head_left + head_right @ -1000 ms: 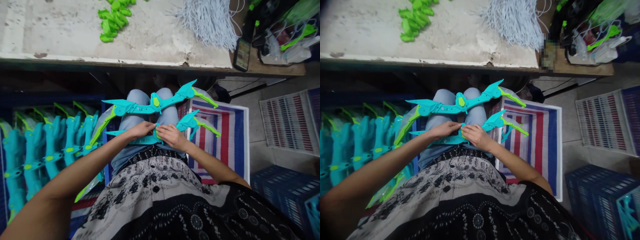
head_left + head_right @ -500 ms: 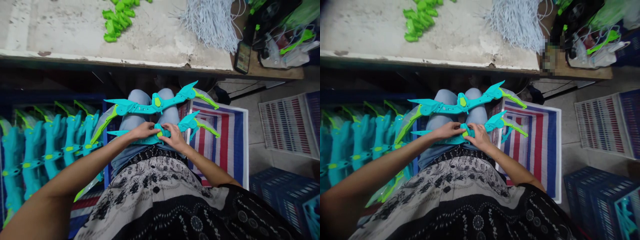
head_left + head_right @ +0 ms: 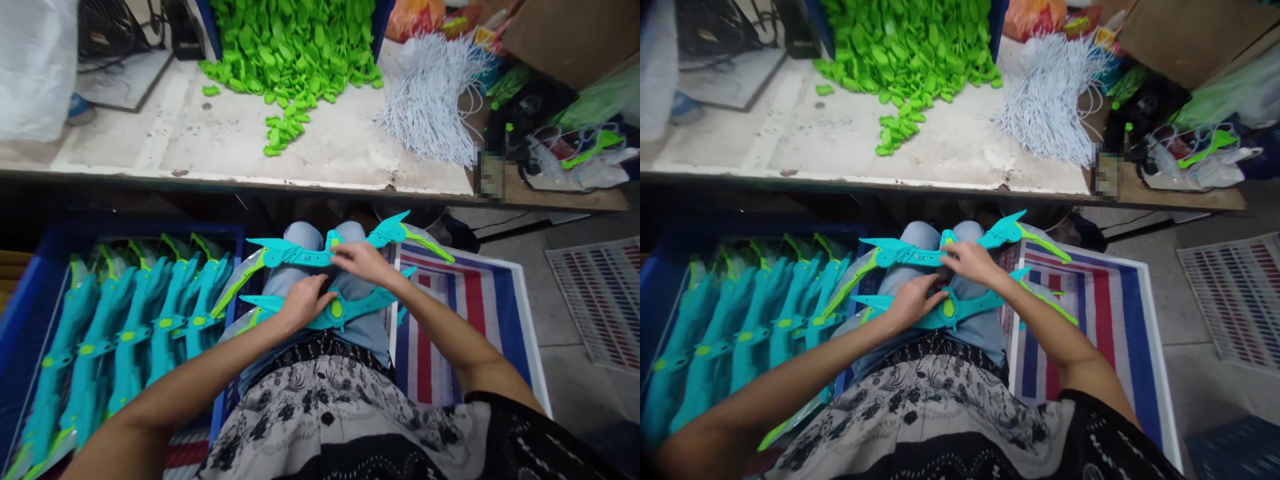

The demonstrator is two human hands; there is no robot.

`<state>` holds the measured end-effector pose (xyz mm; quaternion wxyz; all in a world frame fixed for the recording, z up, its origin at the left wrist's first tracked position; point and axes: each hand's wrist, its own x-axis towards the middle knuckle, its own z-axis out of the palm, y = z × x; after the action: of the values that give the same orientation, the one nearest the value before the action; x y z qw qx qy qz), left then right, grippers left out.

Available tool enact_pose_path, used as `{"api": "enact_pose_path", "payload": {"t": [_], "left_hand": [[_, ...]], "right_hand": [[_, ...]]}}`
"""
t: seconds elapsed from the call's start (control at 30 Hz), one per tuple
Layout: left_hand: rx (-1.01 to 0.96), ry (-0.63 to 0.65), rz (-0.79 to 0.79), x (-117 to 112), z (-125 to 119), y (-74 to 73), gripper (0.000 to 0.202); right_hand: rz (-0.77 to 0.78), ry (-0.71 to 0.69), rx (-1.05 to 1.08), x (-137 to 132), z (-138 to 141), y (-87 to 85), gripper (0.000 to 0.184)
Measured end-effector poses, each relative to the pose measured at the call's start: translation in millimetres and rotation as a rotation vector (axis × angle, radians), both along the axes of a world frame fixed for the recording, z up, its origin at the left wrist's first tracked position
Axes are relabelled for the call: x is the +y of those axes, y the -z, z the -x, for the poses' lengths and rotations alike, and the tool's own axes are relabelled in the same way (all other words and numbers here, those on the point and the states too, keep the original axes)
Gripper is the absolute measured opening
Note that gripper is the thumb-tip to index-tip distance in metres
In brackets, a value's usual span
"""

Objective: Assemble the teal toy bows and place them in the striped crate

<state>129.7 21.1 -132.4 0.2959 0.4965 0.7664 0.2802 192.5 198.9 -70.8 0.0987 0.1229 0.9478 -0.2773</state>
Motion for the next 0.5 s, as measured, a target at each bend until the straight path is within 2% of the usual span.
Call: {"api": "enact_pose_path", "payload": {"t": [0.07, 0.13, 0.2, 0.27, 0.37, 0.43, 0.5], "left_hand": [[0.266, -0.019, -0.152, 6, 1, -1.2, 0.038], [0.459, 0.016, -0.212, 18, 6, 3.9, 0.044], [0.578, 0.063, -0.201, 32, 16, 12.8, 0.053], [0.638, 0.126, -0.141, 42, 28, 19.8, 0.052], [0.630, 0.181, -0.028, 49, 46, 17.9, 0.046], [0.556, 0.177, 0.016, 52, 59, 8.8, 0.049], [0.438, 0.167, 0.034, 57, 73, -2.4, 0.054]], "right_hand": [[-0.195, 0.047, 0.241, 20, 58, -9.6, 0.026], [-0.310, 0.019, 0.390, 32, 123, -11.1, 0.026], [-0.360, -0.007, 0.443, 36, 183, -5.8, 0.023], [-0.399, 0.013, 0.405, 33, 230, 2.0, 0.021], [-0.440, 0.042, 0.296, 27, 264, 10.4, 0.022], [-0.430, 0.017, 0.285, 29, 266, 11.0, 0.022], [-0.346, 0.013, 0.297, 38, 257, 6.4, 0.023]]}}
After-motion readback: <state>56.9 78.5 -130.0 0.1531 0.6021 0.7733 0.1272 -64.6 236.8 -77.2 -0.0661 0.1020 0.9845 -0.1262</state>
